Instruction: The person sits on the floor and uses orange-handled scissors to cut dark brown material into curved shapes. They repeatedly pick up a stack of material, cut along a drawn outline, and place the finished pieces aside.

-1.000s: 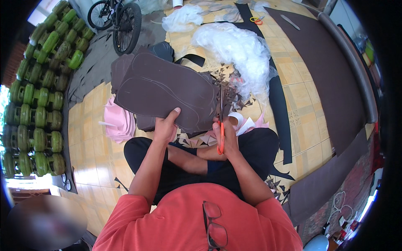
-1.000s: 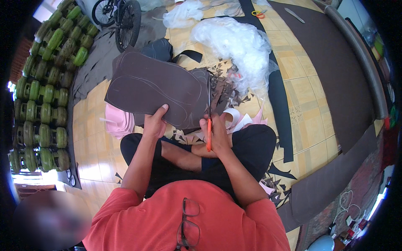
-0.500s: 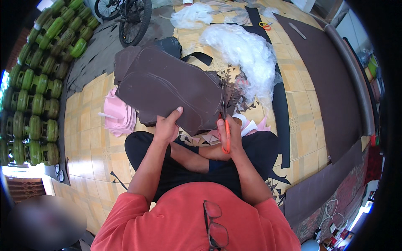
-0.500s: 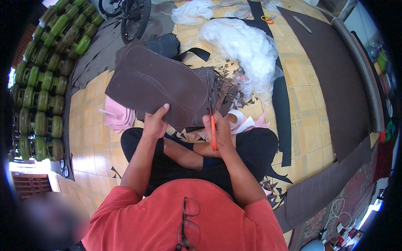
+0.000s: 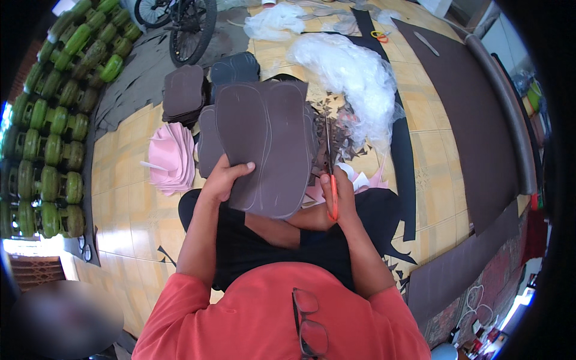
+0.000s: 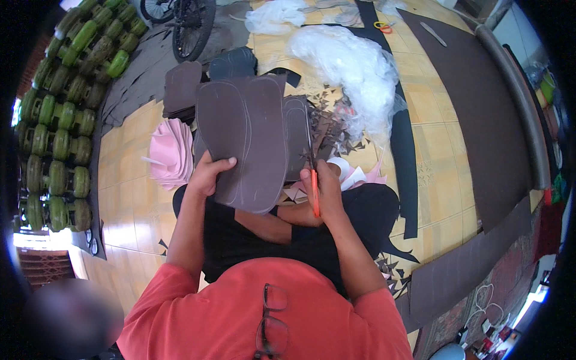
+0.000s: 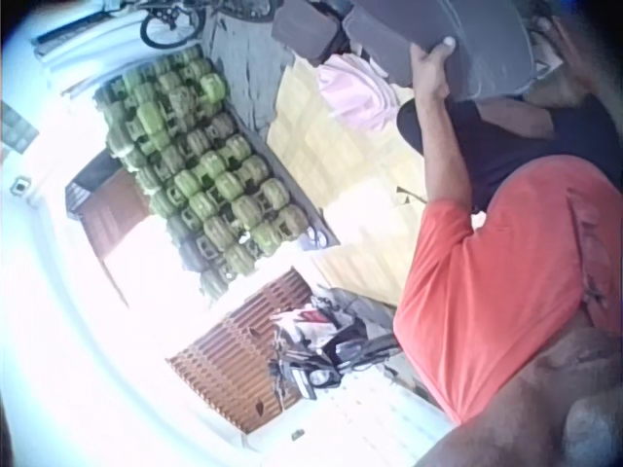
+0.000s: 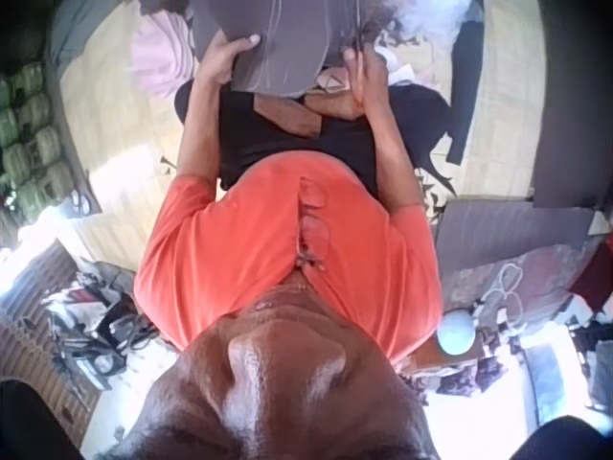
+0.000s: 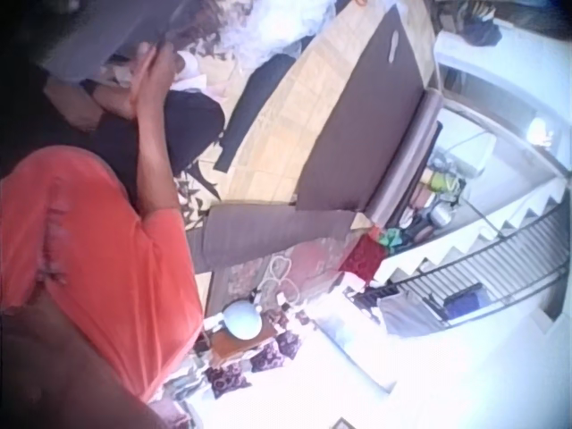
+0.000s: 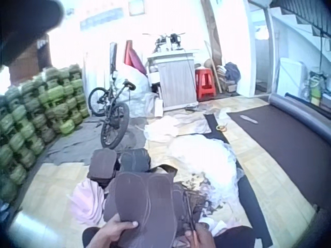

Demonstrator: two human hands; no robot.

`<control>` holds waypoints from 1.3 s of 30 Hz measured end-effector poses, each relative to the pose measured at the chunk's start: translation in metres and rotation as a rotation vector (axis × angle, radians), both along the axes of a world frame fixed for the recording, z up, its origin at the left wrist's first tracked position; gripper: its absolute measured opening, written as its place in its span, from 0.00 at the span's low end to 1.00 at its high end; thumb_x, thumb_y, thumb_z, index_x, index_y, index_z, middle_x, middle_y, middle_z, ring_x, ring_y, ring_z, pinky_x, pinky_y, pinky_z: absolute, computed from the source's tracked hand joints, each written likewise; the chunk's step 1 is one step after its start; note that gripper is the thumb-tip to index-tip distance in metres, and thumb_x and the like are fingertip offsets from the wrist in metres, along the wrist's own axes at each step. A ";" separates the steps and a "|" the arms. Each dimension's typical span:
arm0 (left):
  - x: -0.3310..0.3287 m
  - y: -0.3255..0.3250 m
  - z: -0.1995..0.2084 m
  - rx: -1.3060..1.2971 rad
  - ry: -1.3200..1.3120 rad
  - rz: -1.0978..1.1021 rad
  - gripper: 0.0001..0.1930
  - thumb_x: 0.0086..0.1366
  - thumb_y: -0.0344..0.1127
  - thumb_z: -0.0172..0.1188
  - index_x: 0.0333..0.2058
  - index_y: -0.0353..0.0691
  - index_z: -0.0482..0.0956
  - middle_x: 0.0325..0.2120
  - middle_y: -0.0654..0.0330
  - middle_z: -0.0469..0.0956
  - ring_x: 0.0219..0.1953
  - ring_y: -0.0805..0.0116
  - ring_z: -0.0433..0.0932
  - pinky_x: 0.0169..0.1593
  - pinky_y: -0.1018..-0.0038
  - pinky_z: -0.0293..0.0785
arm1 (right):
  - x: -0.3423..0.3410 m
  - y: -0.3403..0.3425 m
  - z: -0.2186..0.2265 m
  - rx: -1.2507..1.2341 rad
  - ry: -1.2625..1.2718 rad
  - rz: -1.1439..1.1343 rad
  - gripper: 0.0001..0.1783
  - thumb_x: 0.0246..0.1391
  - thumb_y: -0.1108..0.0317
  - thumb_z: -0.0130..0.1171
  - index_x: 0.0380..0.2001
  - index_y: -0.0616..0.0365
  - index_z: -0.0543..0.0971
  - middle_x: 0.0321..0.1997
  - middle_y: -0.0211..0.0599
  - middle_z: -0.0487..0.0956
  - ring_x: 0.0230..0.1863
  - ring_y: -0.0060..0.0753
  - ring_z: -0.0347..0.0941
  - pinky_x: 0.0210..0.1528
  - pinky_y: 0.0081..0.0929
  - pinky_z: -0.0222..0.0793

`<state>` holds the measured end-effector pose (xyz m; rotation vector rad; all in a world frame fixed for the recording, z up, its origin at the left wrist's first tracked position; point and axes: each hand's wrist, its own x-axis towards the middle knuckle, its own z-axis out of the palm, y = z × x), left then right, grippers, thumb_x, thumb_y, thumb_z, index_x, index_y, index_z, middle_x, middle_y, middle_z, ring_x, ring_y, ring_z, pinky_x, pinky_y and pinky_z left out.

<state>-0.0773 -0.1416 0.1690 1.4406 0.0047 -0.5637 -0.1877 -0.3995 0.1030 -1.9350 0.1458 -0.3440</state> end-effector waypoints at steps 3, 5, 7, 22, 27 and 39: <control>-0.010 -0.001 0.000 0.057 0.043 -0.054 0.31 0.52 0.28 0.66 0.56 0.32 0.70 0.48 0.56 0.76 0.53 0.62 0.72 0.59 0.68 0.63 | 0.009 -0.001 0.006 -0.018 -0.038 -0.057 0.18 0.61 0.57 0.55 0.33 0.65 0.72 0.27 0.50 0.77 0.27 0.48 0.73 0.30 0.34 0.67; -0.014 -0.001 0.001 0.065 0.069 -0.125 0.31 0.52 0.29 0.66 0.56 0.31 0.70 0.49 0.54 0.75 0.54 0.61 0.70 0.60 0.69 0.61 | 0.011 -0.002 0.018 -0.031 -0.048 -0.063 0.18 0.60 0.58 0.56 0.32 0.65 0.70 0.28 0.52 0.76 0.27 0.53 0.73 0.30 0.37 0.67; -0.018 -0.003 0.006 0.097 0.090 -0.145 0.31 0.51 0.29 0.66 0.55 0.31 0.70 0.49 0.54 0.75 0.54 0.61 0.70 0.60 0.69 0.61 | 0.014 -0.003 0.025 -0.043 -0.093 -0.060 0.18 0.60 0.58 0.57 0.31 0.65 0.69 0.27 0.53 0.75 0.28 0.54 0.73 0.30 0.39 0.67; -0.001 0.016 0.005 0.164 0.087 -0.249 0.31 0.48 0.32 0.67 0.53 0.30 0.74 0.46 0.54 0.78 0.51 0.63 0.72 0.59 0.72 0.61 | 0.002 -0.024 0.009 0.065 0.062 0.115 0.20 0.62 0.53 0.54 0.29 0.63 0.72 0.20 0.29 0.68 0.25 0.20 0.62 0.28 0.23 0.60; 0.020 0.032 0.023 0.258 0.061 -0.354 0.29 0.48 0.33 0.67 0.51 0.30 0.75 0.45 0.55 0.79 0.49 0.64 0.73 0.58 0.73 0.63 | -0.002 -0.039 0.031 0.197 0.154 0.169 0.21 0.59 0.57 0.59 0.21 0.62 0.71 0.16 0.27 0.63 0.22 0.19 0.57 0.24 0.23 0.55; -0.004 0.028 -0.023 -0.715 0.499 -0.387 0.26 0.73 0.48 0.43 0.59 0.33 0.67 0.52 0.53 0.75 0.51 0.59 0.76 0.58 0.66 0.70 | 0.010 -0.016 0.001 0.893 0.011 -0.089 0.11 0.53 0.70 0.56 0.38 0.63 0.71 0.33 0.31 0.73 0.34 0.20 0.69 0.39 0.19 0.66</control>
